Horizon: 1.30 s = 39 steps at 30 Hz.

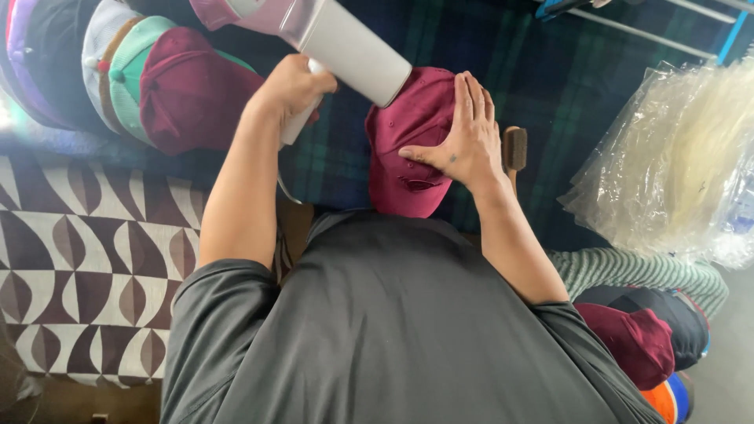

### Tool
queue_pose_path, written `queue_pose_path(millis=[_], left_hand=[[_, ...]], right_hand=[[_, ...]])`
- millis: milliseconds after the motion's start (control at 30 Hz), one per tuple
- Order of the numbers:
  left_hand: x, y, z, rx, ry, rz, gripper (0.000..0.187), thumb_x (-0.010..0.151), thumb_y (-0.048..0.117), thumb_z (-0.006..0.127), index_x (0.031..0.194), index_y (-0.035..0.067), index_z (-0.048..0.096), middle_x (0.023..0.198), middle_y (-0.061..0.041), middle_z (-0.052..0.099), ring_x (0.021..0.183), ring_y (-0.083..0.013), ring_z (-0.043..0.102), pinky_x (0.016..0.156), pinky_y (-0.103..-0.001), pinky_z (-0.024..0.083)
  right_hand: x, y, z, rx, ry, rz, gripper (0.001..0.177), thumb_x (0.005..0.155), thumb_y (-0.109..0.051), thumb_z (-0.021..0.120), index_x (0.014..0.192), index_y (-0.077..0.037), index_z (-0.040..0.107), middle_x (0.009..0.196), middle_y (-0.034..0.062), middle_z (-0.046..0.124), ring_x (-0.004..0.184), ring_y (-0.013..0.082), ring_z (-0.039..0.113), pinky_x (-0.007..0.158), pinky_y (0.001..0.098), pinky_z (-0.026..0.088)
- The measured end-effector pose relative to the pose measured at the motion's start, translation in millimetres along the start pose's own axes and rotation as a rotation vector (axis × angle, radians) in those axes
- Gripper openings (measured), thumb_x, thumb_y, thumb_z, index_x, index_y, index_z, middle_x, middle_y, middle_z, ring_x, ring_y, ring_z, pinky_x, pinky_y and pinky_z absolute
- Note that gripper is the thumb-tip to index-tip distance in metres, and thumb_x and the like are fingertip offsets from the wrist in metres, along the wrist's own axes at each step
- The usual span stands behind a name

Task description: A person uses a hair dryer and a brush to clean and shape a pink baseball cap.

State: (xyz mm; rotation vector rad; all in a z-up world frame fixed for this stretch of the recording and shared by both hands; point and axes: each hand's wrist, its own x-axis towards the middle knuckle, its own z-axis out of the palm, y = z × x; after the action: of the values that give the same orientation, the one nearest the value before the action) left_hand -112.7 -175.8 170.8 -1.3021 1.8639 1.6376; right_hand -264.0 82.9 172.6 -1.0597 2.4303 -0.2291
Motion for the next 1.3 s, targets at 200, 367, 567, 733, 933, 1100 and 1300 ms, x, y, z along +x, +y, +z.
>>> queue_pose_path(millis=[200,367,567,733,933,1100,1300], left_hand=[[21,-113,42,-0.434,0.082,0.097,0.027,0.075,0.014,0.068,0.096,0.005,0.056,0.059,-0.011,0.049,0.041,-0.0237,0.053,0.035,-0.038,0.042],[-37,-118,68,-0.483,0.203,0.024,0.021,0.073,0.013,0.066,0.09,0.002,0.061,0.063,-0.011,0.054,0.044,-0.0229,0.057,0.042,-0.036,0.045],[-32,-91,56,-0.375,0.246,0.112,0.043,0.077,0.016,0.067,0.117,0.002,0.063,0.077,-0.011,0.061,0.049,-0.0217,0.06,0.047,-0.037,0.049],[-30,-107,61,-0.331,0.218,0.157,0.045,0.077,0.018,0.064,0.119,0.002,0.059,0.077,-0.011,0.058,0.051,-0.0216,0.059,0.047,-0.038,0.047],[-56,-128,83,-0.496,0.264,0.082,0.052,0.077,0.012,0.071,0.126,0.001,0.06,0.082,-0.013,0.062,0.049,-0.0196,0.059,0.045,-0.034,0.049],[-31,-107,75,-0.526,0.272,0.0,0.02,0.074,0.014,0.066,0.09,0.003,0.062,0.07,-0.009,0.054,0.061,-0.0185,0.056,0.048,-0.034,0.047],[-22,-152,107,-0.675,0.296,-0.056,0.018,0.076,0.015,0.072,0.082,0.004,0.059,0.06,-0.009,0.054,0.041,-0.0204,0.054,0.04,-0.034,0.044]], right_hand=[[0,0,1,0.02,0.026,-0.01,0.139,0.066,-0.078,0.087,0.162,-0.005,0.018,0.168,0.0163,0.023,0.153,0.042,0.021,0.12,0.0588,0.029],[0,1,7,0.011,0.034,-0.017,0.141,0.066,-0.083,0.083,0.162,-0.004,0.016,0.169,0.0168,0.022,0.154,0.041,0.02,0.119,0.0588,0.031],[-2,1,2,0.016,0.016,-0.016,0.141,0.067,-0.084,0.081,0.162,-0.004,0.014,0.169,0.018,0.02,0.154,0.0423,0.019,0.12,0.0601,0.029],[-3,-1,0,0.006,-0.03,0.021,0.14,0.069,-0.083,0.081,0.163,-0.006,0.011,0.171,0.0164,0.017,0.155,0.041,0.016,0.121,0.0597,0.027],[0,4,6,-0.03,0.006,-0.041,0.139,0.07,-0.081,0.084,0.163,-0.003,0.014,0.17,0.0165,0.019,0.155,0.0399,0.019,0.122,0.0566,0.029],[-3,1,3,-0.023,0.036,-0.044,0.141,0.07,-0.083,0.083,0.163,-0.004,0.013,0.17,0.017,0.019,0.155,0.0392,0.02,0.116,0.06,0.037],[-2,10,14,-0.017,0.083,-0.075,0.143,0.068,-0.089,0.078,0.163,-0.003,0.014,0.169,0.0189,0.022,0.153,0.0443,0.023,0.119,0.0606,0.032]])
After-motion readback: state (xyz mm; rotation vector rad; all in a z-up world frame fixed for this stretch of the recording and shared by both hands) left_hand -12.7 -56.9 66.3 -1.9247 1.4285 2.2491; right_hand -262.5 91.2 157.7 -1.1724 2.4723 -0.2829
